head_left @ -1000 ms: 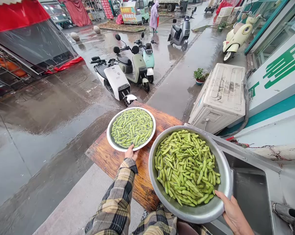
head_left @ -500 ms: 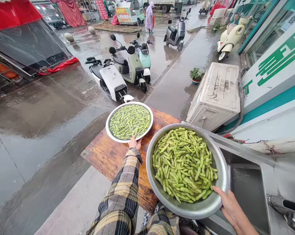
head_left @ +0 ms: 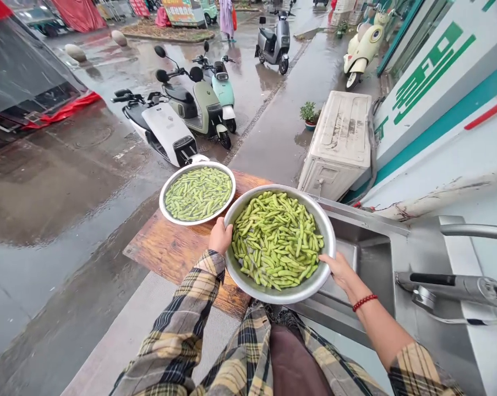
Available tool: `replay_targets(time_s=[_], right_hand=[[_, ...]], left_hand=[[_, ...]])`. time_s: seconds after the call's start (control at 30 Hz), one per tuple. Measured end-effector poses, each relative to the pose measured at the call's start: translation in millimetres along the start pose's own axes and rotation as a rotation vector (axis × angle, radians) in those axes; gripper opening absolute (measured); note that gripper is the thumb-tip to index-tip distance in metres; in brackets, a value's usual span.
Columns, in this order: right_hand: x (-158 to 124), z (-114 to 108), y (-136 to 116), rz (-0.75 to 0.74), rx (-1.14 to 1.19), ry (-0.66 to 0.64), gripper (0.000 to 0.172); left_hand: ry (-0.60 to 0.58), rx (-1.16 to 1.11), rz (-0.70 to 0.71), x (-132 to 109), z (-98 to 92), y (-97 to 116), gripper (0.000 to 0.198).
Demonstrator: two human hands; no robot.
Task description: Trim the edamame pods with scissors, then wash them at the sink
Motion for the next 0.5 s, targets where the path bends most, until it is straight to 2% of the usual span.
replay_targets(time_s=[0.07, 0.1, 0.17, 0.23, 0.3, 0.33, 0.4, 0.5], right_hand=[[3.8, -4.5, -9.7, -0.037, -0.040, -0.027, 0.038], [3.3, -9.8, -19.2, -0.087, -0.072, 0.002, 0.041], [-4.0, -24.3, -51.5, -0.287, -0.158, 0.163, 0.046], [-17.4, -26.5, -93.9, -0.562, -0.278, 0.302, 0.042], [-20.5, -1.9, -128.4, -0.737, -0.467, 0.236, 0.038], [-14.6, 17.0, -138.8, -0.740, -0.585, 0.162, 0.038], [6.5, 53.4, -149.4, -0.636, -0.762, 0.096, 0.043], [37.3, 99.6, -152.1, -0.487, -0.855, 0.127, 0.058]], left_hand=[[-0.021, 0.122, 0.005, -9.0, 0.1, -1.4, 0.013], [-0.027, 0.148, 0.008, -14.2, 0.4, -2.4, 0.013], [-0.029, 0.160, 0.010, -23.9, 1.5, -3.1, 0.014], [-0.009, 0.143, 0.012, -30.1, 2.5, -0.4, 0.015], [0.023, 0.104, 0.018, -32.3, 3.6, 5.1, 0.016], [0.035, 0.081, 0.020, -32.1, 4.5, 7.7, 0.017], [0.044, 0.028, 0.025, -30.2, 7.5, 11.1, 0.016], [0.048, -0.038, 0.056, -26.2, 12.1, 9.3, 0.016]])
Point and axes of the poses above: each hand's wrist, its own x-axis towards the middle knuckle, its own z-axis out of the palm, y = z × x, the point moved 7 cm from there along x, towards the middle knuckle, and after that the axes turned 11 degrees about z, right-handed, at the moved point
